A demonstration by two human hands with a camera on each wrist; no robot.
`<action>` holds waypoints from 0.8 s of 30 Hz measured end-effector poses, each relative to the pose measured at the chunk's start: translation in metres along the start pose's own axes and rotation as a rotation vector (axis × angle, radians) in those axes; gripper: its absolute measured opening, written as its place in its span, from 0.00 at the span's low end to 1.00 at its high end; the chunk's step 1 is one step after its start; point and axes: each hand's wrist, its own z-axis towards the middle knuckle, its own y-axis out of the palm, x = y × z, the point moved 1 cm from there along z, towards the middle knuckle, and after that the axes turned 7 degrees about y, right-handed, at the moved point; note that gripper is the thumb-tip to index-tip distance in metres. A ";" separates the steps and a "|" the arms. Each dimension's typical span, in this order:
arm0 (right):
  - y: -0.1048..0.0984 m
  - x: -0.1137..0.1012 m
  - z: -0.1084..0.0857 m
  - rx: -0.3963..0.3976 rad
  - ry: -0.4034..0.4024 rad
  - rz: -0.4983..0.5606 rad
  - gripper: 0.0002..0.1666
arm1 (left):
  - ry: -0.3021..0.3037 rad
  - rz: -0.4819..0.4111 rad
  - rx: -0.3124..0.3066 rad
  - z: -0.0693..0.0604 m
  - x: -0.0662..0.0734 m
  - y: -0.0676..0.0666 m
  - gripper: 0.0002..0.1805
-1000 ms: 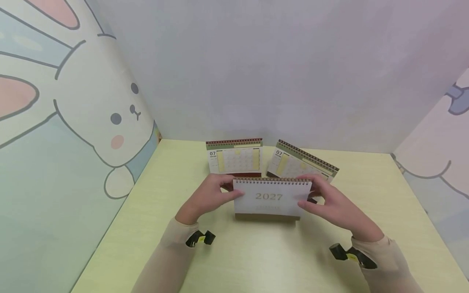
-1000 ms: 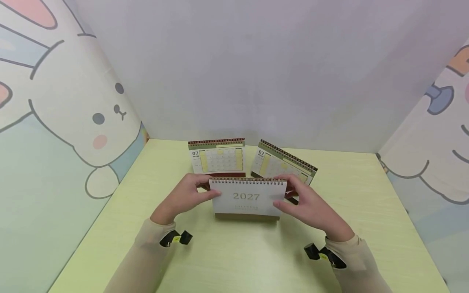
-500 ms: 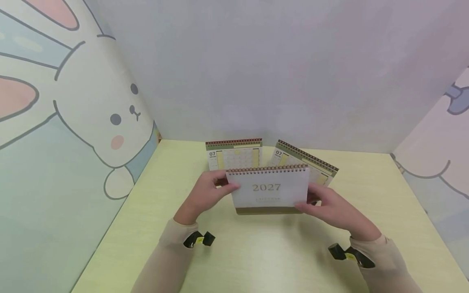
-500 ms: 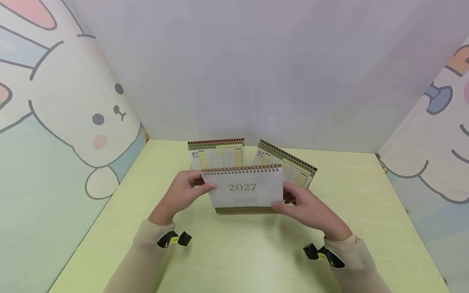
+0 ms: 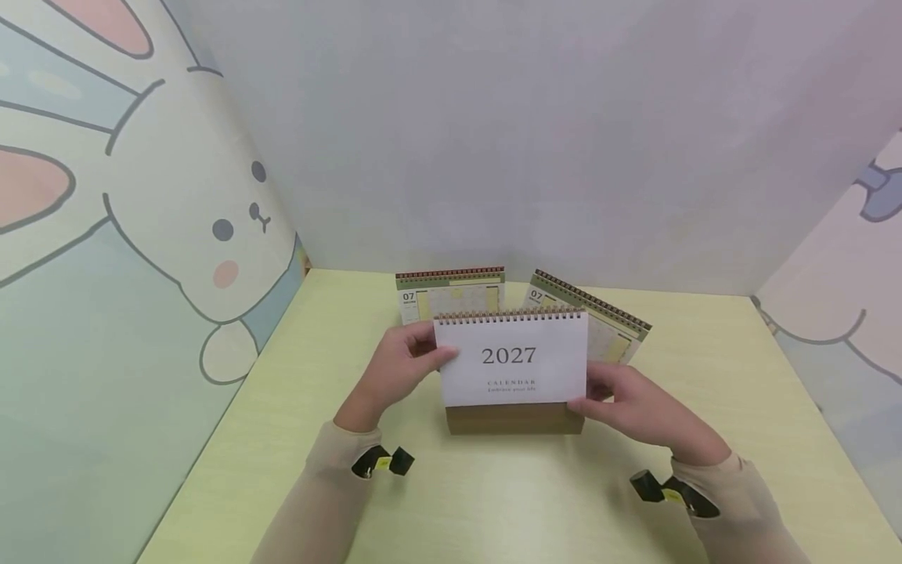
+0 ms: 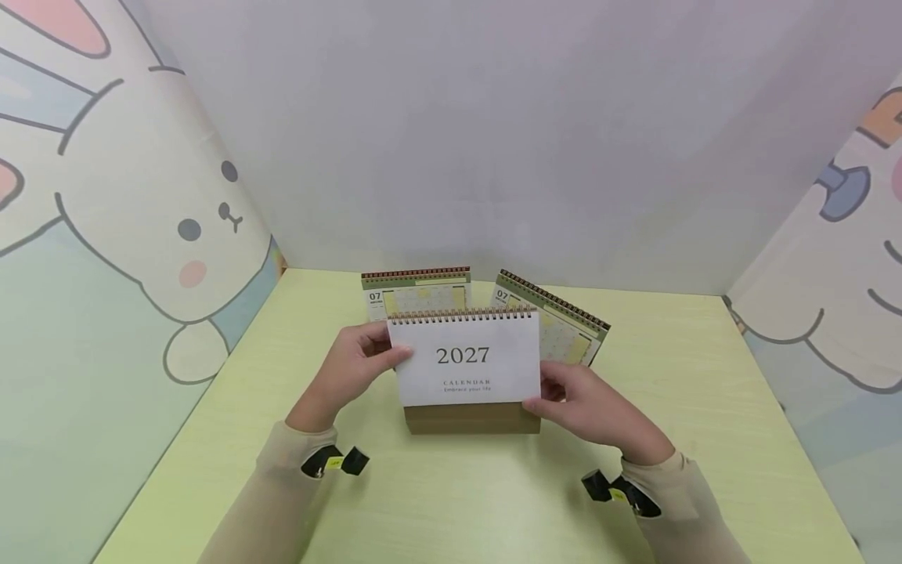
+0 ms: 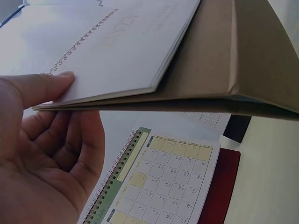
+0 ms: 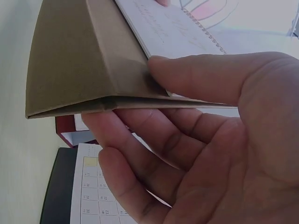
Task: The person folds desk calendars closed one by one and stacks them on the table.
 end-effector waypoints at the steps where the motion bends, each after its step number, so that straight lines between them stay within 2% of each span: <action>1: 0.000 0.000 0.000 -0.002 -0.001 0.004 0.17 | -0.005 0.004 0.000 0.000 0.000 0.000 0.14; 7: 0.001 0.000 0.000 -0.005 -0.012 0.023 0.18 | -0.013 0.023 -0.003 0.001 0.002 0.002 0.15; 14: 0.003 -0.001 0.000 -0.019 0.021 0.042 0.20 | -0.040 0.016 0.012 0.001 0.000 0.005 0.16; 24: 0.003 0.001 0.000 -0.043 0.072 0.081 0.24 | -0.108 0.006 0.075 0.003 -0.001 0.010 0.15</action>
